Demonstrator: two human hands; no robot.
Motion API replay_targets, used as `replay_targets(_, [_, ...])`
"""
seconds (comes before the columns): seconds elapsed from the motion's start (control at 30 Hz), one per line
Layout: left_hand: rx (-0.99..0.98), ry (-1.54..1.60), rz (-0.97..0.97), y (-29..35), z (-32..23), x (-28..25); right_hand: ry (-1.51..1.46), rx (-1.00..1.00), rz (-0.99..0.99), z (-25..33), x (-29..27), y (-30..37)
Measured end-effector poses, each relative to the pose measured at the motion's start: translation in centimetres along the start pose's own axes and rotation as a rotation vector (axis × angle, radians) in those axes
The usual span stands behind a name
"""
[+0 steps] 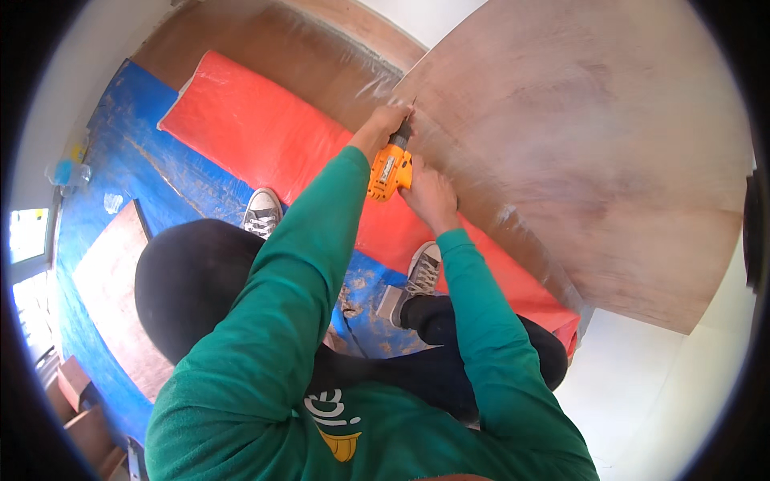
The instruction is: The person uses a cordless drill to fasten screws into a wooden panel attached to a staircase. They repeatedly position screws and drive them in, working along the edge of the panel while seated on the floor.
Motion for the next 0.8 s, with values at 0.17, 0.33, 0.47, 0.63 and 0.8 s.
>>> replay_targets(0.17, [0.109, -0.165, -0.09, -8.8, 0.0, 0.2, -0.051, 0.077, -0.082, -2.1, 5.4, -5.1])
replay_targets(0.33, [0.116, -0.22, -0.101, -12.6, -0.2, -0.2, -0.123, 0.171, -0.066, -2.6, 8.8, -7.8])
replay_targets(0.47, [0.093, -0.248, -0.084, -12.9, -0.1, -0.5, -0.114, 0.22, -0.036, -2.4, 9.5, -8.3])
replay_targets(0.63, [0.061, -0.24, -0.076, -13.1, 0.5, -0.4, -0.085, 0.217, 0.014, -3.2, 9.6, -8.5])
replay_targets(0.8, [0.062, -0.286, -0.063, -13.2, 0.7, -0.3, -0.092, 0.252, 0.009, -3.6, 9.9, -8.5])
Point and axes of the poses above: each hand's wrist, its own y-axis away from the middle knuckle, its own x-axis out of the palm, z = x × y, the point moved 4 cm from there along -y, towards the middle knuckle, and after that the axes turned 13 degrees about -z, right-handed, at the moved point
